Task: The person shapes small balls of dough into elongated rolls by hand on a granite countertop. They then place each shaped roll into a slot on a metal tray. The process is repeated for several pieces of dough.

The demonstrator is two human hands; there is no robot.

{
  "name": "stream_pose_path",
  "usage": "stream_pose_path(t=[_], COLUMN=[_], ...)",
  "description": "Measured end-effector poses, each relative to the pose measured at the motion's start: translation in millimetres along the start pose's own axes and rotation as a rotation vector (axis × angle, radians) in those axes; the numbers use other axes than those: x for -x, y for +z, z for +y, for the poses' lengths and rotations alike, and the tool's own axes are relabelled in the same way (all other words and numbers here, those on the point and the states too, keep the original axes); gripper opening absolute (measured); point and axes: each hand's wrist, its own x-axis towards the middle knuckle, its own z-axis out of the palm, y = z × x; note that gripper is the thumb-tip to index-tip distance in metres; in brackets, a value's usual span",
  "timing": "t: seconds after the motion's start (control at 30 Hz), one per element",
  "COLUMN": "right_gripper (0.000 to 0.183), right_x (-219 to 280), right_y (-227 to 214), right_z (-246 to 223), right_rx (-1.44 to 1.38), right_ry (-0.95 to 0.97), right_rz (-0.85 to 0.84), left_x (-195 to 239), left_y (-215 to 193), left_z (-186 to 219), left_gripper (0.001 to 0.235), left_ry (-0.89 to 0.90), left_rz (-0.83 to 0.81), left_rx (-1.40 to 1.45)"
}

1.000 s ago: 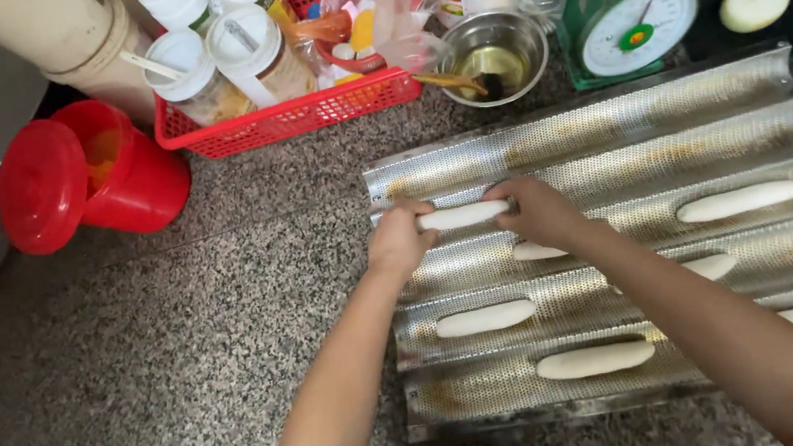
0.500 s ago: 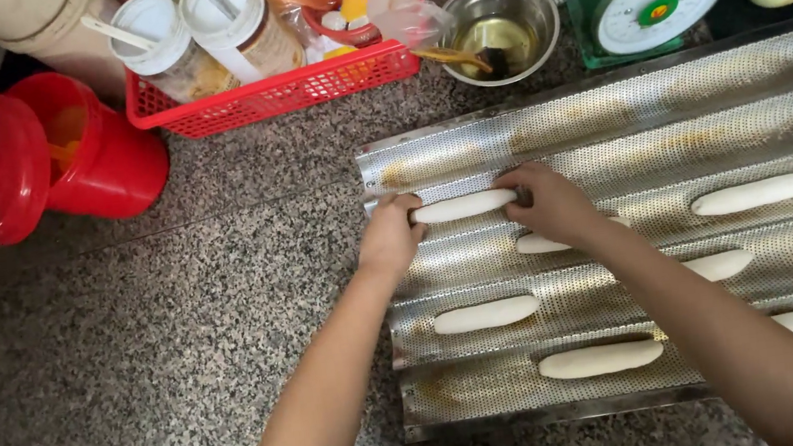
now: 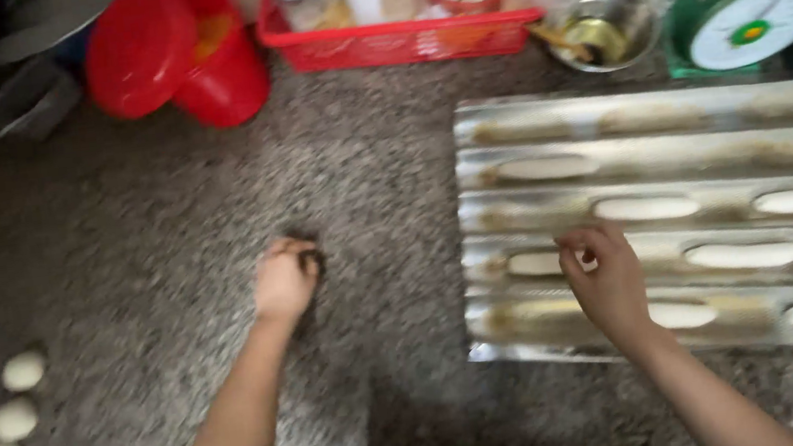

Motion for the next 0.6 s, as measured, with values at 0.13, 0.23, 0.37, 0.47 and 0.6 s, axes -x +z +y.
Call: stream_pose_path(t=[0.13, 0.23, 0.37, 0.47, 0.6], right_gripper=[0.018, 0.015, 0.014, 0.011, 0.016], right_x=[48.5, 87.6, 141.3, 174.2, 192.1], right_y=[30.5, 60.5, 102.7, 135.7, 169.8], right_z=[-33.3, -50.1, -73.5, -106.3, -172.9], right_rx=[-0.105, -0.126, -0.084, -0.095, -0.135], right_ry=[0.033, 0.026, -0.077, -0.050, 0.031], right_rz=[-0.044, -0.053, -0.059, -0.079, -0.137], left_x=[48.5, 84.6, 137.6, 169.2, 193.5], left_y=[-36.1, -60.1, -88.2, -114.3, -147.1], left_z=[-128.2, -235.4, -381.4, -443.0, -466.5], left_gripper=[0.024, 0.032, 0.035, 0.053, 0.063], left_ry=[-0.205, -0.381, -0.422, -0.758, -0.835], left_rz=[0.237, 0.372, 0.656, 0.472, 0.112], left_rx=[-0.095, -0.122, -0.164, -0.297, 0.264])
